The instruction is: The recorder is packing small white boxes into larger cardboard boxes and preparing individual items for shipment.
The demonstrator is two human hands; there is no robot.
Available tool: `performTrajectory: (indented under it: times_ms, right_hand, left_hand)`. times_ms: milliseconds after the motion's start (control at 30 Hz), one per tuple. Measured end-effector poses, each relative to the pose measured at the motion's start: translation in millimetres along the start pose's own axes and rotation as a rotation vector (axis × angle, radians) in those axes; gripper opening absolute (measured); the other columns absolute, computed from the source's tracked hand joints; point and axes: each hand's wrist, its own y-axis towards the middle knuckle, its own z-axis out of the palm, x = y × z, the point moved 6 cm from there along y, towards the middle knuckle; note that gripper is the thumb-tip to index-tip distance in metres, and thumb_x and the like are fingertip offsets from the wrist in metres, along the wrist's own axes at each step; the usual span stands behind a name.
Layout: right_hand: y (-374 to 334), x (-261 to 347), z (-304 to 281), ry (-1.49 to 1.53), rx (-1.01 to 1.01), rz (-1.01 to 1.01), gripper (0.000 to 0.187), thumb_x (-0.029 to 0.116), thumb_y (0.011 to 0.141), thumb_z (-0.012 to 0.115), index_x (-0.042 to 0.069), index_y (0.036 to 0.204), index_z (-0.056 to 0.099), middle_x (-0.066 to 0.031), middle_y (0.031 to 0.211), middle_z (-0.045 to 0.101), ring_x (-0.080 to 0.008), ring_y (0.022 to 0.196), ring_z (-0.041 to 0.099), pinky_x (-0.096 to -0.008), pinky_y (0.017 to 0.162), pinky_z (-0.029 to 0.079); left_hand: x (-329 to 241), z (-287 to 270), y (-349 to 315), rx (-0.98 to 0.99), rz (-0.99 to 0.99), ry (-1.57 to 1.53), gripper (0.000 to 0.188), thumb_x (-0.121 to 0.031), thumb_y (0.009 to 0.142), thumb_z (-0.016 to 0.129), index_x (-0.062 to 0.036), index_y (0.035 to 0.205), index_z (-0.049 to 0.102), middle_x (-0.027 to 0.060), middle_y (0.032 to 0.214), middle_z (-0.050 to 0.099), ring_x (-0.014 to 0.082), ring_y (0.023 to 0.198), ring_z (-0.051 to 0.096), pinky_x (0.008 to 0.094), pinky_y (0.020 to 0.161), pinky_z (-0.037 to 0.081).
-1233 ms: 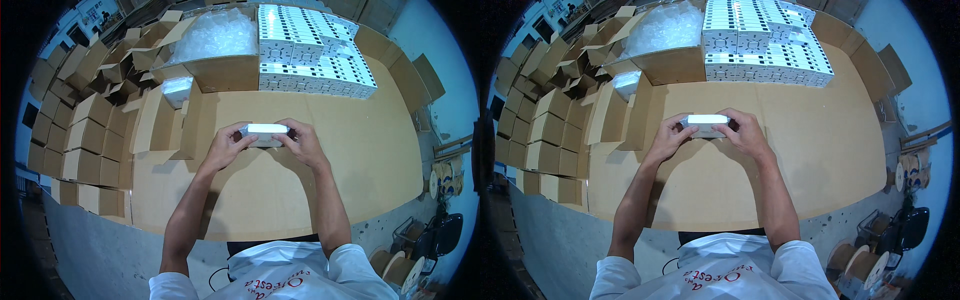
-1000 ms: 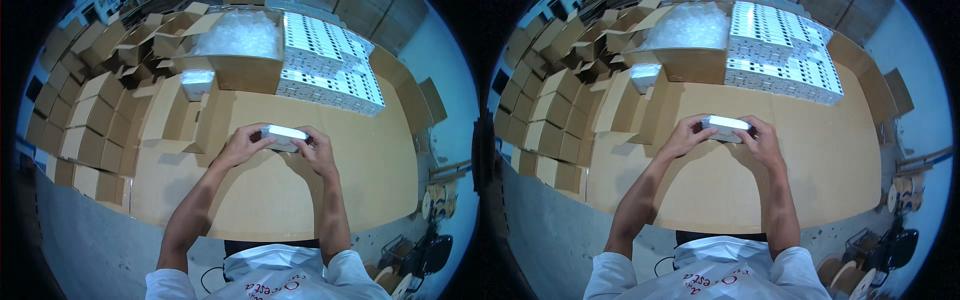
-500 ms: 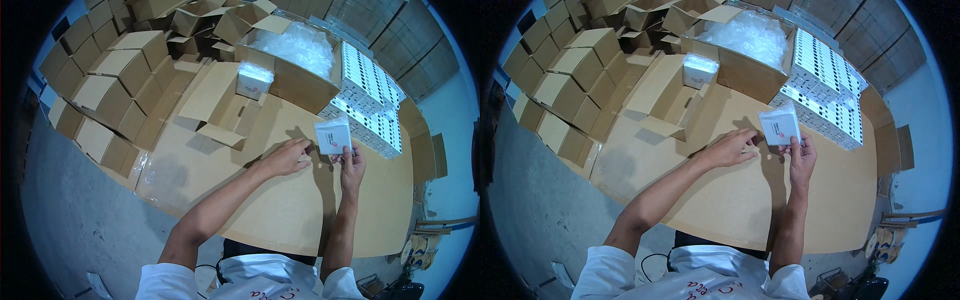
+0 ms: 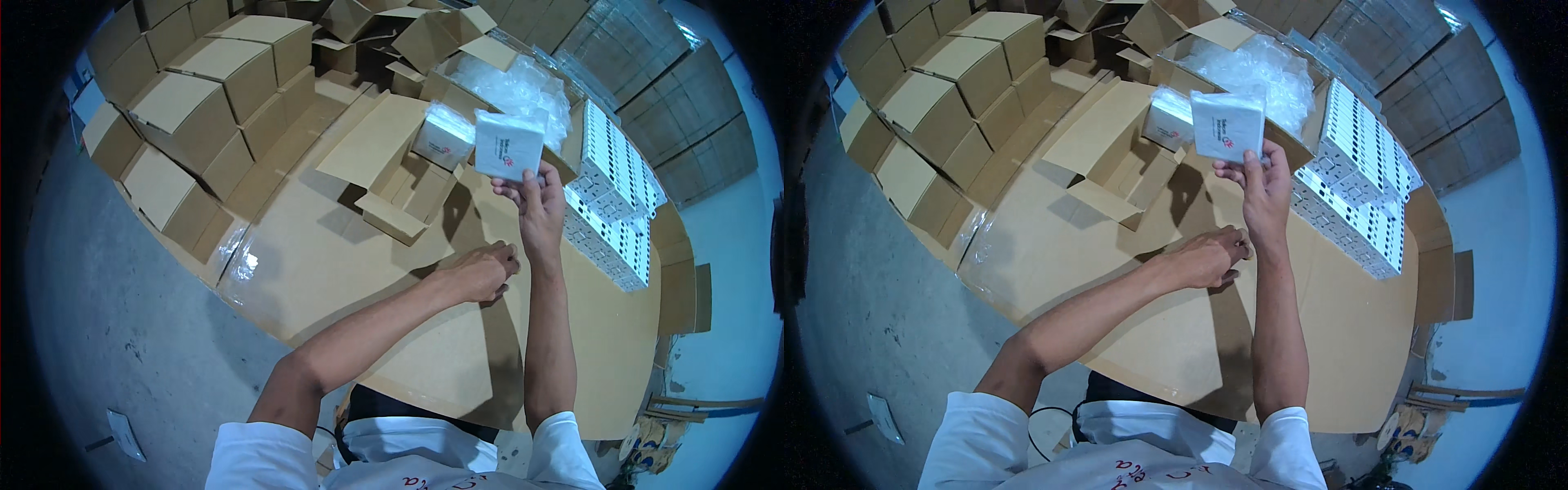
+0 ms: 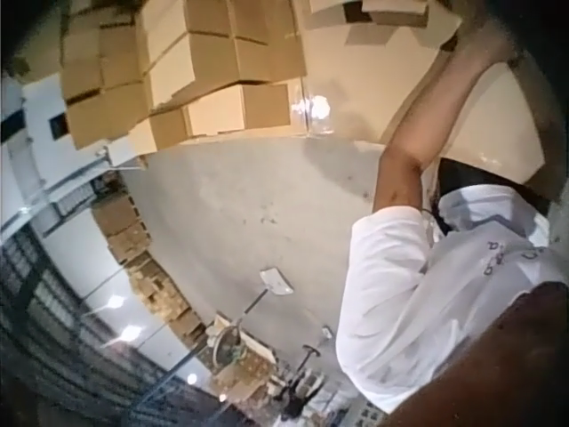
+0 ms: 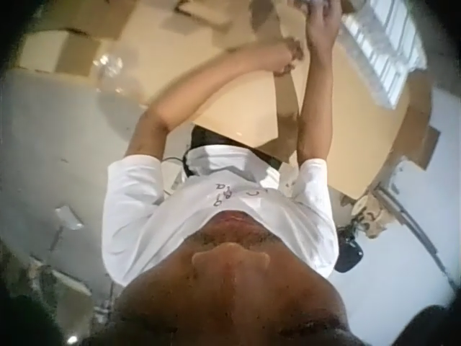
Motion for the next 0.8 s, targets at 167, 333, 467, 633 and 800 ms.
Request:
performTrajectory:
  times_ms: [167, 333, 467, 633, 800]
  right_hand:
    - [20, -14, 44, -0.050, 0.042, -0.006, 0.023, 0.011, 0.107, 0.044, -0.006, 0.122, 0.043, -0.0219, 0.108, 0.065, -0.0242, 0.089, 0.071, -0.0341, 0.078, 0.062]
    - [38, -23, 57, -0.208, 0.146, -0.048, 0.024, 0.010, 0.106, 0.046, -0.006, 0.124, 0.045, -0.0181, 0.107, 0.066, -0.0212, 0.088, 0.071, -0.0308, 0.077, 0.060]
    - [46, -19, 56, -0.443, 0.185, -0.118, 0.022, 0.009, 0.105, 0.048, -0.005, 0.122, 0.050, -0.0151, 0.102, 0.068, -0.0175, 0.085, 0.071, -0.0287, 0.075, 0.059]
    - [51, 4, 71, -0.804, 0.235, -0.142, 0.020, 0.008, 0.099, 0.057, -0.004, 0.115, 0.058, -0.0189, 0.093, 0.068, -0.0236, 0.082, 0.071, -0.0362, 0.072, 0.055]
    - [55, 6, 83, -1.054, 0.290, -0.273, 0.021, 0.008, 0.093, 0.061, -0.005, 0.110, 0.058, -0.0264, 0.097, 0.065, -0.0416, 0.091, 0.064, -0.0476, 0.082, 0.051]
  left_hand:
    - [9, 6, -16, 0.091, -0.014, 0.068, 0.040, -0.016, 0.080, 0.076, -0.0007, 0.115, 0.064, 0.0173, 0.118, 0.059, 0.0343, 0.114, 0.057, 0.0439, 0.100, 0.049]
    - [6, 0, -20, 0.046, 0.026, 0.091, 0.039, -0.016, 0.079, 0.076, 0.0009, 0.112, 0.065, 0.0159, 0.115, 0.060, 0.0330, 0.112, 0.057, 0.0423, 0.099, 0.050]
    - [6, -6, -21, 0.065, 0.017, 0.113, 0.037, -0.016, 0.077, 0.077, 0.0006, 0.108, 0.065, 0.0143, 0.113, 0.060, 0.0317, 0.111, 0.057, 0.0415, 0.097, 0.051]
    - [8, -4, -21, 0.048, 0.038, 0.128, 0.037, -0.016, 0.077, 0.077, 0.0007, 0.108, 0.064, 0.0144, 0.116, 0.059, 0.0321, 0.111, 0.057, 0.0417, 0.098, 0.051]
    - [11, -1, -20, 0.033, 0.016, 0.110, 0.038, -0.015, 0.080, 0.075, 0.0002, 0.113, 0.064, 0.0155, 0.121, 0.058, 0.0321, 0.116, 0.055, 0.0426, 0.100, 0.049]
